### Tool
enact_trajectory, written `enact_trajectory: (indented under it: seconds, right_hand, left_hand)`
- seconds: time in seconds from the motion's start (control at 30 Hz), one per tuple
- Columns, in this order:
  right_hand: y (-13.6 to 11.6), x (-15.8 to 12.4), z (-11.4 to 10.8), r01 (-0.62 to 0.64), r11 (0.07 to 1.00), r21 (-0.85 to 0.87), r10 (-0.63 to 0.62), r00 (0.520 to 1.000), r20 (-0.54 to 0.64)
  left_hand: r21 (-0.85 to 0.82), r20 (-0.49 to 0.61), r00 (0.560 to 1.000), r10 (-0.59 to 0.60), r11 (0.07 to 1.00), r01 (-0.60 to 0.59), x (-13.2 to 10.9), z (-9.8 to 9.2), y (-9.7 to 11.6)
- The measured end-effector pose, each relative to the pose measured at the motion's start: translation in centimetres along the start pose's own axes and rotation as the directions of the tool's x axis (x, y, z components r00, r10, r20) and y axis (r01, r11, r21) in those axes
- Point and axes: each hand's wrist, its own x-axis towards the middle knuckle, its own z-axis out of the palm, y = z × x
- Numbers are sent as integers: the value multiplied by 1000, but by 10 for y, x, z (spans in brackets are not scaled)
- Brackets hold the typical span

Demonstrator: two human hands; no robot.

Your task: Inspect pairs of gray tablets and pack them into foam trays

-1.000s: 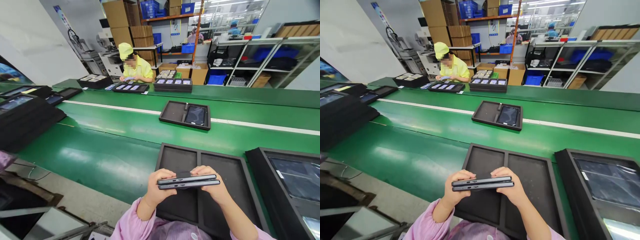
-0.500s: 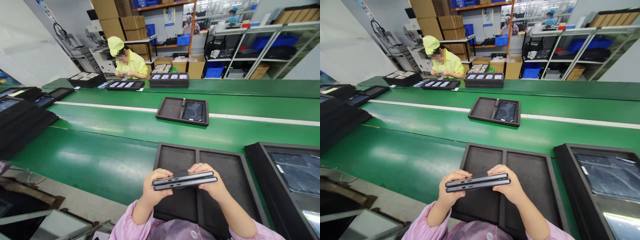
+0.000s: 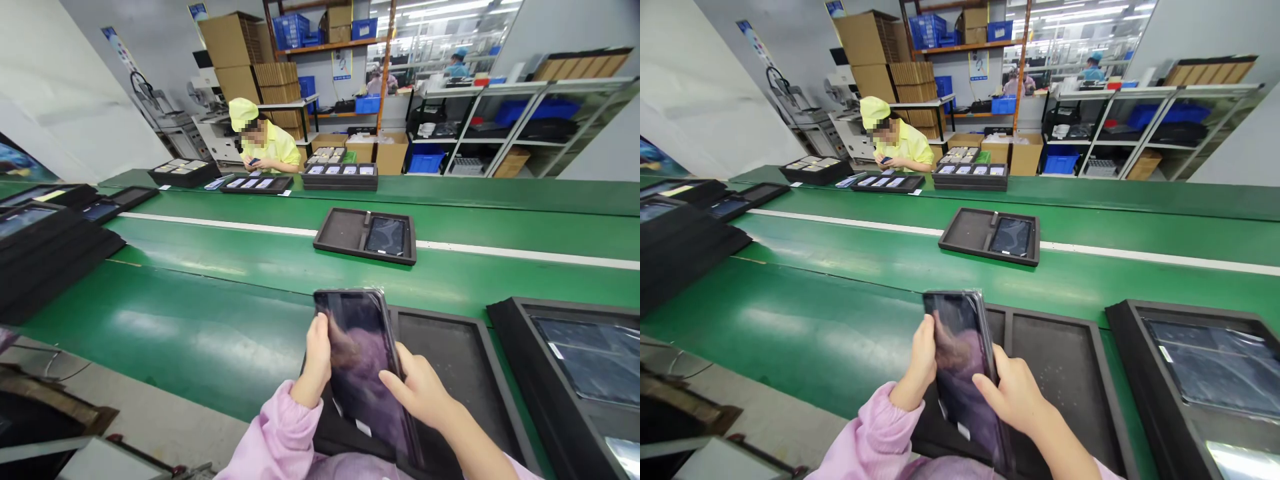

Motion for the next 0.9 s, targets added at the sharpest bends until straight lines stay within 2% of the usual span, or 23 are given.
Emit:
enact_trajectory:
  seconds: [0.1,0.17,0.23,0.3,0.37,0.43,0.5,0.57,0.67,0.77,0.9]
  right_hand:
    - [-29,-2,0,-55,968,-243,61,998,18]
    - [-37,4,6,-127,933,-335,147,989,33]
    - [-35,12,14,-188,928,-323,205,979,18]
    - [-28,21,21,-232,957,-173,231,973,-28]
    - [-21,32,25,-237,968,83,243,967,-70]
    - [-15,45,27,-209,924,322,250,964,-94]
    - [-12,62,27,-194,870,453,267,958,-104]
    - [-9,78,25,-197,827,527,282,956,-84]
    - [-5,97,22,-222,767,602,270,963,10]
    - [-4,102,21,-244,722,648,241,966,95]
    - [-5,101,23,-248,676,694,228,966,123]
  left_hand:
    - [31,-2,992,-128,991,128,-2,25,-9]
    - [33,-6,990,-140,990,140,-6,36,-12]
    - [6,38,994,-101,995,101,-7,41,-8]
    - [-38,106,993,-43,998,47,-3,41,1]
    - [-74,150,989,-2,997,14,5,39,12]
    - [-95,176,984,2,995,15,13,37,20]
    - [-108,200,980,-11,994,33,20,36,25]
    - [-120,221,975,-22,992,49,25,36,28]
    - [-130,234,972,-31,990,63,29,34,32]
    - [-124,257,966,-42,989,76,31,31,35]
    - [-108,276,960,-46,991,78,33,27,36]
